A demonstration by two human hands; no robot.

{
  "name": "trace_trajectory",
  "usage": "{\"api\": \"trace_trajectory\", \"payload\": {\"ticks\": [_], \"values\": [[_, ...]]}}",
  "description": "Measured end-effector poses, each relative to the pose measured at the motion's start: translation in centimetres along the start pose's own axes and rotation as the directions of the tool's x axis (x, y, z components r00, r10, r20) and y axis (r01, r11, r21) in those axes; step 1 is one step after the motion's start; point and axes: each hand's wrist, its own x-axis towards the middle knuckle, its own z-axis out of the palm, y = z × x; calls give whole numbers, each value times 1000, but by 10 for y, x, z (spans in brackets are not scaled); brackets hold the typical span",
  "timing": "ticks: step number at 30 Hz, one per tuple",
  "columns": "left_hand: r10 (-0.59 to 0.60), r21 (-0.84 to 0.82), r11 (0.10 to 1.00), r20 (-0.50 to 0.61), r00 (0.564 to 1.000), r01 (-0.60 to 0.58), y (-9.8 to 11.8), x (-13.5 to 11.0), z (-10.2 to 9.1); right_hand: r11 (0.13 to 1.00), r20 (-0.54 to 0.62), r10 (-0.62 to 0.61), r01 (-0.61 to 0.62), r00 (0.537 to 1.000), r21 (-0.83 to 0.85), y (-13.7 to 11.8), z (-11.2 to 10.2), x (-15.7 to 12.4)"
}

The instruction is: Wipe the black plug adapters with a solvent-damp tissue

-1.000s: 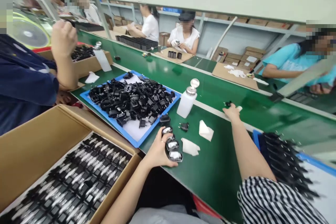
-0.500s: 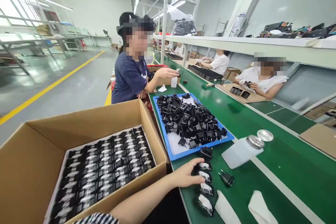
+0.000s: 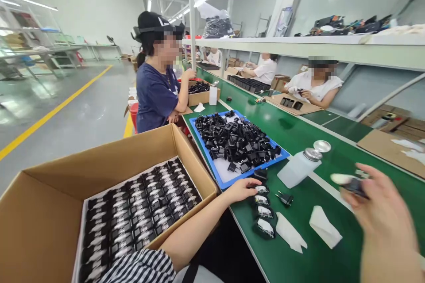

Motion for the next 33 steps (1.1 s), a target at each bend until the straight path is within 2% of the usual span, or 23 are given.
{"api": "trace_trajectory", "payload": {"ticks": [1,3,5,8,10,13,15,18,21,24,27,29,31,32,33], "values": [[-7,-14,1000,5,1000,8,0,0,0,982,26,40,-44,999,182,-11,15,-5],[-13,24,1000,-12,1000,13,2,-2,0,936,153,74,-122,985,331,-26,41,-14],[25,186,983,-107,994,-5,11,-7,2,926,260,132,-213,957,312,-30,59,-20],[202,459,885,-228,952,-78,30,-18,6,939,332,200,-277,922,204,-23,74,-25],[264,560,823,-222,939,-98,42,-23,10,976,306,145,-186,941,110,-19,82,-25],[181,634,773,-212,960,-6,45,-22,13,992,148,-38,56,988,-117,-16,96,-22],[79,615,786,-204,976,65,40,-18,12,970,73,-101,114,992,-216,-12,104,-21],[-35,469,877,-145,989,100,28,-11,8,961,56,-70,83,996,-265,-1,111,-21],[-94,307,944,-107,990,123,21,-5,6,948,23,-40,46,999,-316,9,117,-25],[-89,241,963,-129,988,118,19,-2,8,919,28,-7,18,1000,-394,14,123,-30],[-59,237,966,-165,984,98,18,-1,11,890,192,63,31,979,-454,12,120,-32],[-55,236,967,-165,985,94,17,-1,11,912,378,94,73,921,-404,8,111,-29],[-59,226,970,-163,985,95,16,-1,11,942,543,107,90,833,-323,4,100,-26],[-61,220,971,-164,985,96,16,-1,11,949,582,109,90,806,-303,3,95,-24],[-64,215,972,-164,984,99,16,-1,10,949,586,107,93,803,-302,2,91,-22]]}}
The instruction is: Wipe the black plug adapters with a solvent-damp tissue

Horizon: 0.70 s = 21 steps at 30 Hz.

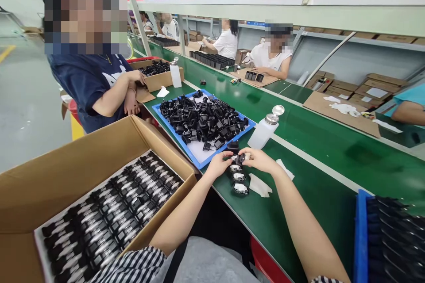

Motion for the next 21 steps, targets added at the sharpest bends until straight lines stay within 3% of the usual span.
{"api": "trace_trajectory", "payload": {"ticks": [5,13,21], "values": [[-12,-6,1000,15,1000,12,2,0,0,994,-166,-60,45,984,-98,4,0,3],[47,284,958,-50,998,-31,16,-2,1,992,-77,-52,42,996,-122,16,8,9],[58,674,734,56,997,-80,33,1,-5,982,-70,-103,90,992,-164,15,10,16]]}}
